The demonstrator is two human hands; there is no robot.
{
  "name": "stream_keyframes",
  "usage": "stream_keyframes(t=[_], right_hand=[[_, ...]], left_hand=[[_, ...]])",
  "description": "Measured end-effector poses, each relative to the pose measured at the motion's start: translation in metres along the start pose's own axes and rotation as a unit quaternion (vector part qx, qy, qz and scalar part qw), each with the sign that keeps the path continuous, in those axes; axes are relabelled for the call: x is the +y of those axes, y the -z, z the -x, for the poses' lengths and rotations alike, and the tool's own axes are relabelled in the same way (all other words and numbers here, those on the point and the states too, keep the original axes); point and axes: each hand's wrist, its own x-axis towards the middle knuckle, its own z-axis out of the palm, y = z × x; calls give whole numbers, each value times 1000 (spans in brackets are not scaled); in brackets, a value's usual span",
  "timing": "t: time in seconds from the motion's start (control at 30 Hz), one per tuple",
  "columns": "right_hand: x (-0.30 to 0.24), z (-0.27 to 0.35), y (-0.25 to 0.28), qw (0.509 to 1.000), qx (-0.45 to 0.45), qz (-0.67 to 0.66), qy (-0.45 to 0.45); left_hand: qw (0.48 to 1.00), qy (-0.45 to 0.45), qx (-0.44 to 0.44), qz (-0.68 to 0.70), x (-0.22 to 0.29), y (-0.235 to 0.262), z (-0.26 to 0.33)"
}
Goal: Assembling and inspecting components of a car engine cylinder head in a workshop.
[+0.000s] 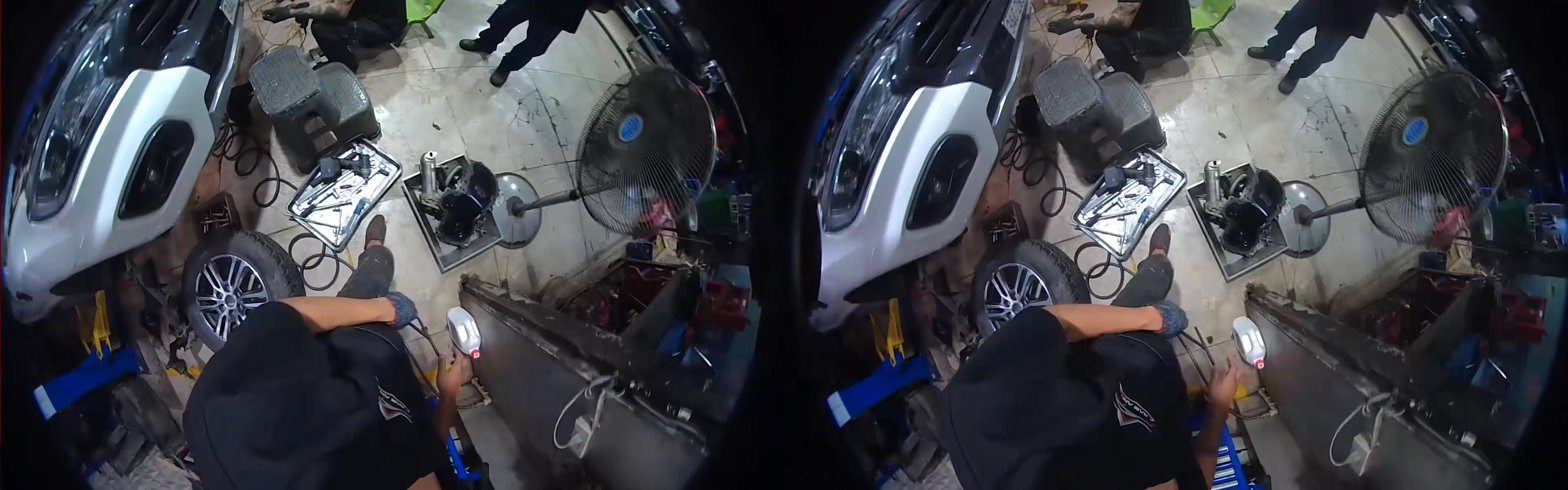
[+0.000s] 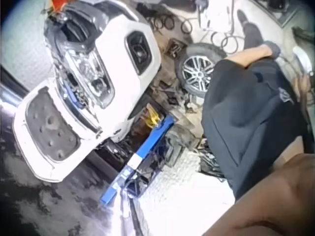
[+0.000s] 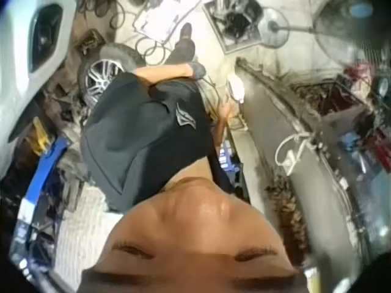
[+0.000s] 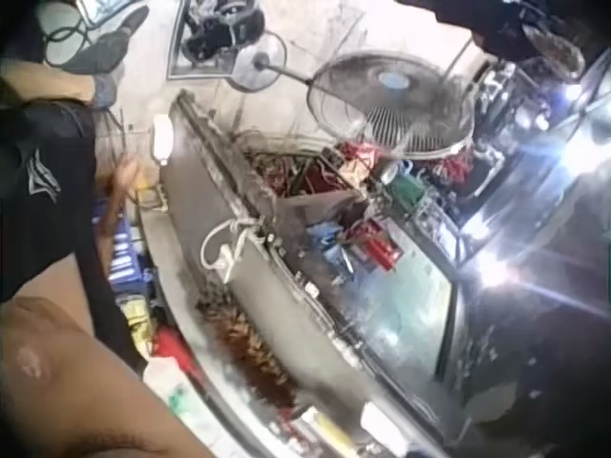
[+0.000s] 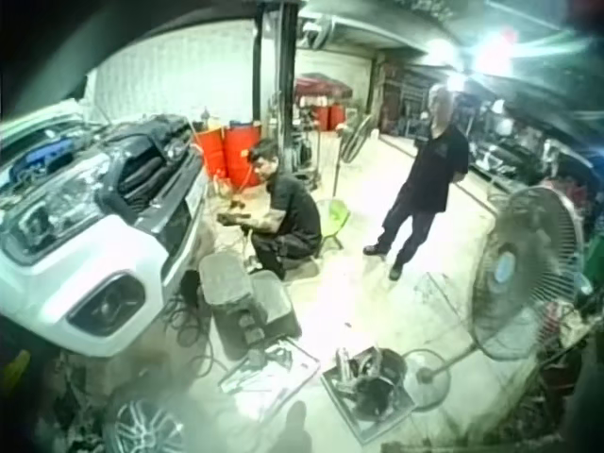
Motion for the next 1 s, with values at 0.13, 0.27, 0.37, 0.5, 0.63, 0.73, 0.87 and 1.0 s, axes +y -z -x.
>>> stream_keyframes(t=[0.13,0.27,0.37,0.5,0.63,0.73,0.87,1.0], right_hand=[[-33,-67,-2,987,-25,160,19],[-47,-146,10,936,-86,-242,-239],[-134,-211,35,906,-102,-359,-199],[-218,-280,73,854,-89,-494,-134],[-256,-353,83,893,-75,-422,-137],[-265,-423,71,895,-49,-427,-117],[-279,-526,76,904,-115,-388,-137],[-272,-662,77,921,-148,-303,-197]], left_hand=[[994,4,-109,-3,-34,109,-23],[999,-44,24,7,-60,189,-15],[975,-75,207,-4,-93,218,-14],[988,-27,147,48,-129,302,-27],[996,35,69,33,-172,362,-59],[993,64,25,100,-215,399,-90],[993,99,-59,34,-285,443,-151],[988,68,-138,-16,-357,541,-264]])
